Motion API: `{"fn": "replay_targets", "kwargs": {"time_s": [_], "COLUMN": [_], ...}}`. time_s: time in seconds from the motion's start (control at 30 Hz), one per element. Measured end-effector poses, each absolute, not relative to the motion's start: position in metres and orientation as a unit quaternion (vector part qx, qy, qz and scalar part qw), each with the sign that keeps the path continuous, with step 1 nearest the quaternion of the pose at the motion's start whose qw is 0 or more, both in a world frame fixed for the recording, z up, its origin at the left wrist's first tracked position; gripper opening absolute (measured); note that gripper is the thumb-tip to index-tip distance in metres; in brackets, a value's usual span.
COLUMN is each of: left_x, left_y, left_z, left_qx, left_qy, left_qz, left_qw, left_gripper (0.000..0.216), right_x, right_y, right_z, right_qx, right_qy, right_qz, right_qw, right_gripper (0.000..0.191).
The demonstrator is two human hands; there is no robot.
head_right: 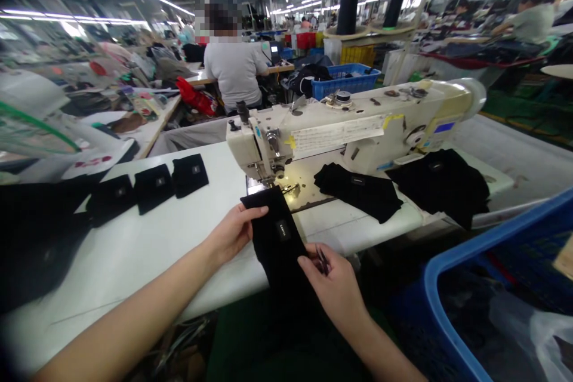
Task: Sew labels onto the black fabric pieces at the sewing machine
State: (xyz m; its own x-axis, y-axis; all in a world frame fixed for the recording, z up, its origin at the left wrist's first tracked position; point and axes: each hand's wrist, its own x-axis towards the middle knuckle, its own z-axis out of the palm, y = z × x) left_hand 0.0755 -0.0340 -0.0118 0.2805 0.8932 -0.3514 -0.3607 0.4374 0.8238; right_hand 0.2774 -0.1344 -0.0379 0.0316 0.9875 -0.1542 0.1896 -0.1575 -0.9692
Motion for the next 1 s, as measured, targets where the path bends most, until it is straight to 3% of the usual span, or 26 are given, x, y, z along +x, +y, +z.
{"fn": "replay_targets", "kwargs": {"time_s": [0.17, 0.43, 0.53, 0.7, 1.0], "left_x": [0.043, 0.040, 0.048, 0.056, 0.041], "left_y": [-0.010, 0.026, 0.029, 0.018, 0.025], "left_z": [-0.012, -0.018, -0.029, -0.044, -0.053], "left_qx": [0.425, 0.656, 0.758, 0.816, 0.862], "left_qy": [0.497, 0.516, 0.515, 0.515, 0.436], "left_qz": [0.325, 0.257, 0.242, 0.259, 0.252], "left_qw": [0.683, 0.487, 0.318, 0.042, 0.052], "left_gripper": [0.030, 0.012, 0.011, 0.008, 0.014], "right_x": [0.273, 0.261, 0.257, 0.254, 0.258], "right_y": [-0.138, -0.144, -0.143, -0.140, -0.133], "right_z": [-0.048, -0.062, -0.066, -0.063, -0.072], "right_qx": [-0.615, -0.580, -0.589, -0.539, -0.435], "right_qy": [-0.514, -0.566, -0.581, -0.669, -0.801], "right_qz": [0.465, 0.458, 0.422, 0.358, 0.167], "right_qw": [0.375, 0.366, 0.370, 0.366, 0.375], "right_gripper": [0.035, 0.038, 0.038, 0.018, 0.026]}}
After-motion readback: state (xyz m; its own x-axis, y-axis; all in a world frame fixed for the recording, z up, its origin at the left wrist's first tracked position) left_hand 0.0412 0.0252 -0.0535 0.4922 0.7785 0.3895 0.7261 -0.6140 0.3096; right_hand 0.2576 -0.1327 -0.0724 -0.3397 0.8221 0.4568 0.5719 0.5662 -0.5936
